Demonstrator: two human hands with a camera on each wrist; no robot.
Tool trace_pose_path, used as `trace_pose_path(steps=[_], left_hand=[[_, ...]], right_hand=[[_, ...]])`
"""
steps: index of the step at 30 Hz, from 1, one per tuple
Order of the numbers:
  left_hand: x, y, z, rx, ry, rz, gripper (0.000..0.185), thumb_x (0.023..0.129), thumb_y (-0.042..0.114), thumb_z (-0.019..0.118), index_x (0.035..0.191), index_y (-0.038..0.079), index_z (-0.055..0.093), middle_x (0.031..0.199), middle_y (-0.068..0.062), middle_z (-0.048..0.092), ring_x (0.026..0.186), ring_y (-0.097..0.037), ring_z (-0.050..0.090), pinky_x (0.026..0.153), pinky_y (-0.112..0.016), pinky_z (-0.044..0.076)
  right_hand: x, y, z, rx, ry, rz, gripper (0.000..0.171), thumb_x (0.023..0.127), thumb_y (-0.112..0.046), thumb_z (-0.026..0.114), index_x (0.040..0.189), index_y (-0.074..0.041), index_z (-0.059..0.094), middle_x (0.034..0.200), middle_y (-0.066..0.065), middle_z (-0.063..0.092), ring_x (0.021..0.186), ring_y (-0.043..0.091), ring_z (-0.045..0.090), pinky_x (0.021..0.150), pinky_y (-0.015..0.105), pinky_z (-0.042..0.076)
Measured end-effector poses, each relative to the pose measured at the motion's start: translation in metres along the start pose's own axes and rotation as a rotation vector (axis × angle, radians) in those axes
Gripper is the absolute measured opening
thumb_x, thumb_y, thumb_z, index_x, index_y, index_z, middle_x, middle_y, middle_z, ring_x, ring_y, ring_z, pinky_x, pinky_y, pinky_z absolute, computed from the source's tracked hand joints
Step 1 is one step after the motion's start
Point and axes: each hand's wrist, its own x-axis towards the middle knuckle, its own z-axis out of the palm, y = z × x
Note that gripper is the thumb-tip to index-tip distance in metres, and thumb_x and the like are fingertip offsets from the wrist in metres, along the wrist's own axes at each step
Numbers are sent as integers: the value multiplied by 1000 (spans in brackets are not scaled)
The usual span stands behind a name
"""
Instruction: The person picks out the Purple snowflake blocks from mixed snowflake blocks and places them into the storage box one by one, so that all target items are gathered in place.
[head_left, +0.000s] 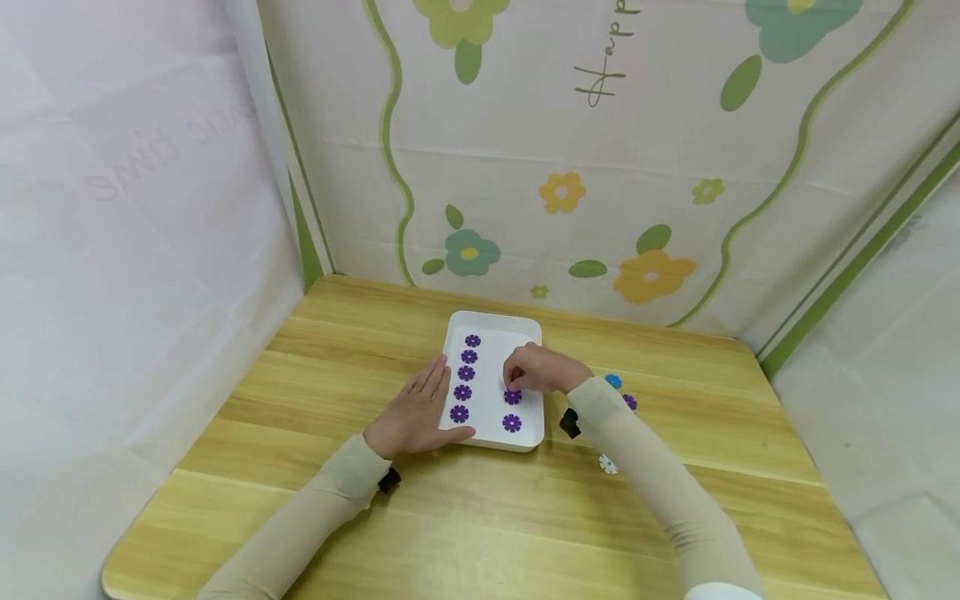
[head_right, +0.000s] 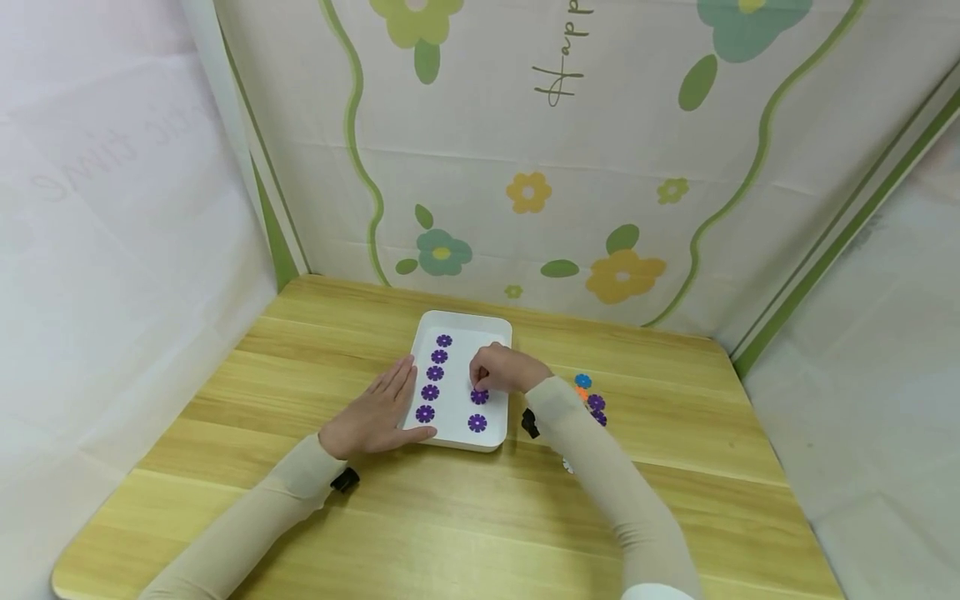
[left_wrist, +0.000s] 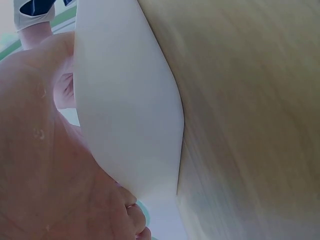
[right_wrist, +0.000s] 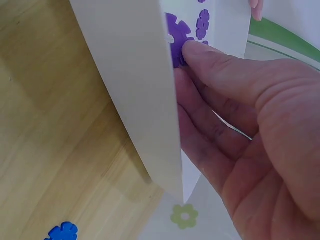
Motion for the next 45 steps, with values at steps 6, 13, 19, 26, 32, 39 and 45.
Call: trace_pose_path(steps=[6,13,19,26,32,39,45], left_hand=[[-1,3,-3,-9,0,-2,117,96,81,46,167,-6,11,178,-22,-1,167,-37,4,136,-51,16],[1,0,2,-16,-7,-12,120,95,85,43,167,-3,5,178,-18,-8,167,-34,0,136,-50,14],[2,-1,4,-17,-2,-12,120,94,85,43,168,-2,4,178,-17,-9,167,-33,-1,136,-50,13],[-1,0,-1,-31,2,9,116,96,79,49,167,-6,11,177,-22,-3,167,-38,3,135,-52,16],[0,-2,3,-12,23,20,118,96,81,47,167,-5,7,177,-21,-6,167,-37,1,136,-51,14],[-3,-1,0,-58,38,46,119,96,81,46,165,-9,13,177,-25,0,166,-40,5,135,-55,16],[-6,1,-2,-63,32,38,119,96,82,46,165,-9,13,177,-24,-1,166,-40,5,135,-54,15]], right_hand=[[3,2,5,-17,-1,-27,8,97,-8,76,93,-12,81,90,-3,78,79,4,65,80,21,58],[3,3,5,-38,16,-49,5,97,-10,76,98,-11,81,95,-1,79,82,4,66,82,21,59],[-8,6,-3,-34,52,-40,10,98,-10,76,106,-8,80,102,1,79,91,8,71,88,26,62],[-40,16,-16,-27,121,-28,16,98,-10,76,112,-3,78,106,5,79,95,14,74,88,31,63],[-75,38,-22,-22,186,12,17,98,-12,76,113,-5,78,109,9,79,96,15,73,90,39,64],[-119,70,-18,6,198,114,29,98,-14,76,124,-2,74,122,18,76,109,30,74,98,51,61],[-153,98,-13,-11,232,162,26,97,-12,76,120,1,75,116,19,77,104,33,74,94,53,62]])
